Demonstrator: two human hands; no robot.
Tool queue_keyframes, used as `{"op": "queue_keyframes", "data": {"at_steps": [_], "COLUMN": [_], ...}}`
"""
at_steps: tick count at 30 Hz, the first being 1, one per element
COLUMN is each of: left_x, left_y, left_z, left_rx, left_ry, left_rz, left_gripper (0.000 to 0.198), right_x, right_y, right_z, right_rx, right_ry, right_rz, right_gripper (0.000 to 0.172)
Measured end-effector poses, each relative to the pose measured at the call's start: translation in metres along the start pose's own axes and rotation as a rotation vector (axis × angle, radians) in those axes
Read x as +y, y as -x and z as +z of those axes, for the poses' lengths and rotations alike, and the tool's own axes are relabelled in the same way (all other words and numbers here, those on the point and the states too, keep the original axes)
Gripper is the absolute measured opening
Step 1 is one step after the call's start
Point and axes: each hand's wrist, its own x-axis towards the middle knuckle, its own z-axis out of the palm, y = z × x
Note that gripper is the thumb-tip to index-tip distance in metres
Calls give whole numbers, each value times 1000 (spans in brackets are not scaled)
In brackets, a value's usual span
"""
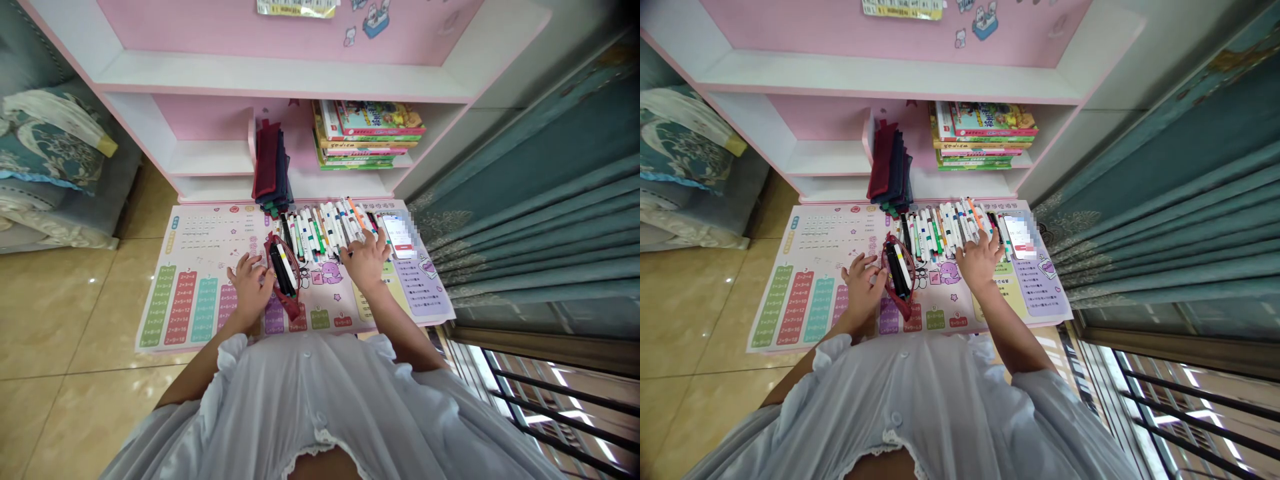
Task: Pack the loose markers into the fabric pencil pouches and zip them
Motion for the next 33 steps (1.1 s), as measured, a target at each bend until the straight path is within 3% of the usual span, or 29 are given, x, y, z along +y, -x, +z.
{"op": "queue_keyframes", "data": {"at_steps": [4,8,13,22,28,33], "left_x": [1,2,0,-1,0,0], "left_y": [0,0,1,2,3,3], "left_z": [-2,-4,-3,-4,-5,-4], "left_rx": [-3,-12,3,-1,-7,-8], "left_ry": [-8,-23,-44,-52,-51,-49], "left_rz": [-6,-2,17,-16,-23,-10], "left_gripper": [27,26,25,24,24,25], "right_x": [-13,-37,-64,-79,-71,-69], "right_y": [9,35,59,59,67,77], "right_z": [-17,-30,-19,7,2,-5], "right_rx": [39,-43,-159,-224,-249,-405], "right_ry": [-101,-291,-400,-383,-417,-483], "right_rz": [-33,-273,-473,-501,-365,-351], "right_gripper": [26,27,22,21,40,45]}}
